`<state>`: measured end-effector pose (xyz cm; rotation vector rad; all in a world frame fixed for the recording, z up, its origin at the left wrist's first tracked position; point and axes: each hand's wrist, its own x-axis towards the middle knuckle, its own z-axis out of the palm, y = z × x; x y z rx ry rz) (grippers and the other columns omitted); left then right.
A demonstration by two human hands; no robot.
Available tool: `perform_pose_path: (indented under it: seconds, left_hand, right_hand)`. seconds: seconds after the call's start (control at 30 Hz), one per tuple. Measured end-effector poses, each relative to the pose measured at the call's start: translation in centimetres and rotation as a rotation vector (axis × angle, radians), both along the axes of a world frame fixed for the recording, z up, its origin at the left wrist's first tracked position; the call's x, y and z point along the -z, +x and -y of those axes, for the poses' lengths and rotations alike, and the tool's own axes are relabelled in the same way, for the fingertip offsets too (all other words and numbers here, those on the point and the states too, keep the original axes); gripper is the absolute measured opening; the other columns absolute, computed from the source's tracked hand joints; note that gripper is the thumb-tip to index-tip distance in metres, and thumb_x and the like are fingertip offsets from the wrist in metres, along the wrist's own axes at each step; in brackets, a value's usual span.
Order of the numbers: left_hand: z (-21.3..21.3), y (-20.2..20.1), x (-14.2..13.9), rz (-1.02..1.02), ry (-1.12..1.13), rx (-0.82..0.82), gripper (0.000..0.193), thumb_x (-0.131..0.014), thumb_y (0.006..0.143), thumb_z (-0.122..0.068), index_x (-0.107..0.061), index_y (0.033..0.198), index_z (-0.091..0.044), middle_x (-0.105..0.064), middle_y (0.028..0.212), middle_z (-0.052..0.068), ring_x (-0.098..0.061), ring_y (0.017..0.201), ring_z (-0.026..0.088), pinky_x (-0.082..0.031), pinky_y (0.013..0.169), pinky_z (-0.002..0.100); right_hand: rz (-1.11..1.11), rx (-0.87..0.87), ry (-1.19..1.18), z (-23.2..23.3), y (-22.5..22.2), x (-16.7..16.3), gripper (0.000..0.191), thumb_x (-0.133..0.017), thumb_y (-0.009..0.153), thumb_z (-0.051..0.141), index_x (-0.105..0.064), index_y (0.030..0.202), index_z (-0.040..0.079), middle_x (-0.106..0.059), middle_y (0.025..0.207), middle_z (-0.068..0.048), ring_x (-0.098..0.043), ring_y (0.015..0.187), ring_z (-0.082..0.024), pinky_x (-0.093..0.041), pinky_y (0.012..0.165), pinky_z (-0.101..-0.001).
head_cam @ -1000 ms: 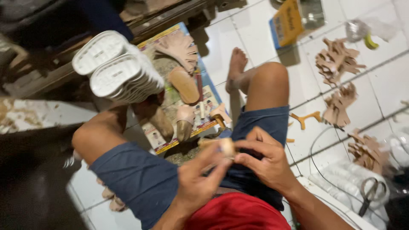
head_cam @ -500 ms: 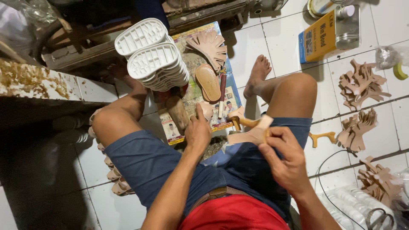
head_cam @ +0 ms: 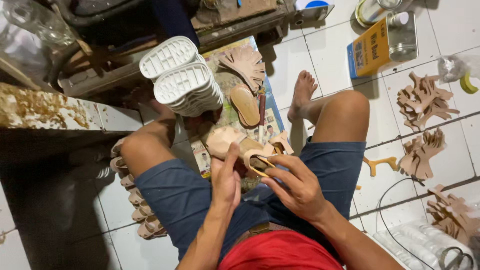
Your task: The person sits on the workshop floor assembling leather sandal uppers over wooden shoe lasts. They fit and press strap pieces onto the last, tap and shape the leather by hand, and use a cylindrical sanding block to smooth and finish the edges of the assembled sandal.
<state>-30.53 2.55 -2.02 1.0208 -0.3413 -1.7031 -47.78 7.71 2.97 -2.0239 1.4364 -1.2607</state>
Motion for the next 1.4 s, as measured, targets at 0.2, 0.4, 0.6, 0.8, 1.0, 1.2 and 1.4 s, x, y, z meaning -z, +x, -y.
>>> perform_pose_path:
  seconds: [0.2, 0.4, 0.6, 0.8, 1.0, 1.2, 1.4]
  left_hand:
    - [-2.0, 0.6, -3.1, -0.087, -0.213, 0.068, 0.064, -0.077, 0.089, -0.018, -0.045, 0.141, -0.001, -0.063, 0.129, 0.012, -0.063, 0.118, 0.023, -0.051, 0.102, 0.039]
    - [-2.2, 0.4, -3.1, -0.107, -0.289, 0.019, 0.067, -0.083, 0.085, -0.009, -0.048, 0.14, 0.004, -0.064, 0.127, 0.015, -0.064, 0.116, 0.024, -0.05, 0.103, 0.038]
    - [-2.7, -0.1, -4.9, -0.069, -0.294, -0.071, 0.062, -0.083, 0.081, -0.006, -0.053, 0.135, 0.004, -0.067, 0.122, 0.013, -0.065, 0.111, 0.023, -0.051, 0.101, 0.036]
    - [-2.6, 0.0, -6.1, 0.007, -0.264, -0.131, 0.053, -0.08, 0.083, -0.005, -0.057, 0.13, 0.004, -0.068, 0.116, 0.012, -0.068, 0.104, 0.021, -0.054, 0.094, 0.035]
    - [-2.5, 0.7, -6.1, 0.007, -0.143, -0.083, 0.042, -0.075, 0.096, -0.009, -0.058, 0.131, 0.004, -0.065, 0.111, 0.013, -0.059, 0.091, 0.019, -0.046, 0.077, 0.032]
    - [-2.2, 1.4, -6.1, -0.087, -0.017, -0.095, 0.041, -0.067, 0.092, -0.023, -0.056, 0.128, -0.008, -0.07, 0.114, 0.007, -0.07, 0.099, 0.017, -0.056, 0.081, 0.031]
    - [-3.5, 1.2, -5.4, -0.001, -0.217, -0.069, 0.055, -0.077, 0.093, -0.008, -0.051, 0.139, 0.007, -0.064, 0.123, 0.014, -0.063, 0.108, 0.022, -0.051, 0.092, 0.035]
  right_hand:
    - [0.093, -0.044, 0.098, 0.9, 0.3, -1.4, 0.052, -0.082, 0.086, 0.004, -0.061, 0.132, -0.005, -0.063, 0.123, -0.017, -0.069, 0.106, -0.028, -0.058, 0.089, -0.0344]
    - [0.144, -0.128, 0.06, 1.0, 0.7, -1.2, 0.062, -0.088, 0.077, 0.014, -0.064, 0.132, -0.001, -0.056, 0.127, -0.021, -0.058, 0.121, -0.034, -0.049, 0.104, -0.0393]
    - [0.245, -0.083, -0.035, 1.5, 1.5, -0.3, 0.056, -0.089, 0.075, 0.013, -0.07, 0.126, 0.0, -0.064, 0.129, -0.014, -0.061, 0.124, -0.031, -0.05, 0.109, -0.041]
    - [0.34, -0.065, -0.063, 2.0, 2.6, -0.2, 0.053, -0.087, 0.076, 0.01, -0.068, 0.124, 0.0, -0.061, 0.133, -0.017, -0.059, 0.127, -0.033, -0.048, 0.11, -0.0428]
    - [0.376, -0.002, 0.074, 2.0, 3.3, -0.3, 0.05, -0.089, 0.078, 0.008, -0.069, 0.123, 0.001, -0.068, 0.124, -0.014, -0.066, 0.117, -0.025, -0.053, 0.1, -0.0336]
    - [0.624, -0.048, 0.326, 1.7, 3.5, 0.0, 0.044, -0.081, 0.084, 0.003, -0.069, 0.126, -0.002, -0.064, 0.129, -0.016, -0.062, 0.121, -0.026, -0.05, 0.104, -0.0339]
    - [0.341, -0.031, 0.051, 1.6, 3.6, -0.4, 0.05, -0.089, 0.075, 0.008, -0.07, 0.121, 0.001, -0.068, 0.125, -0.014, -0.064, 0.116, -0.026, -0.051, 0.101, -0.0349]
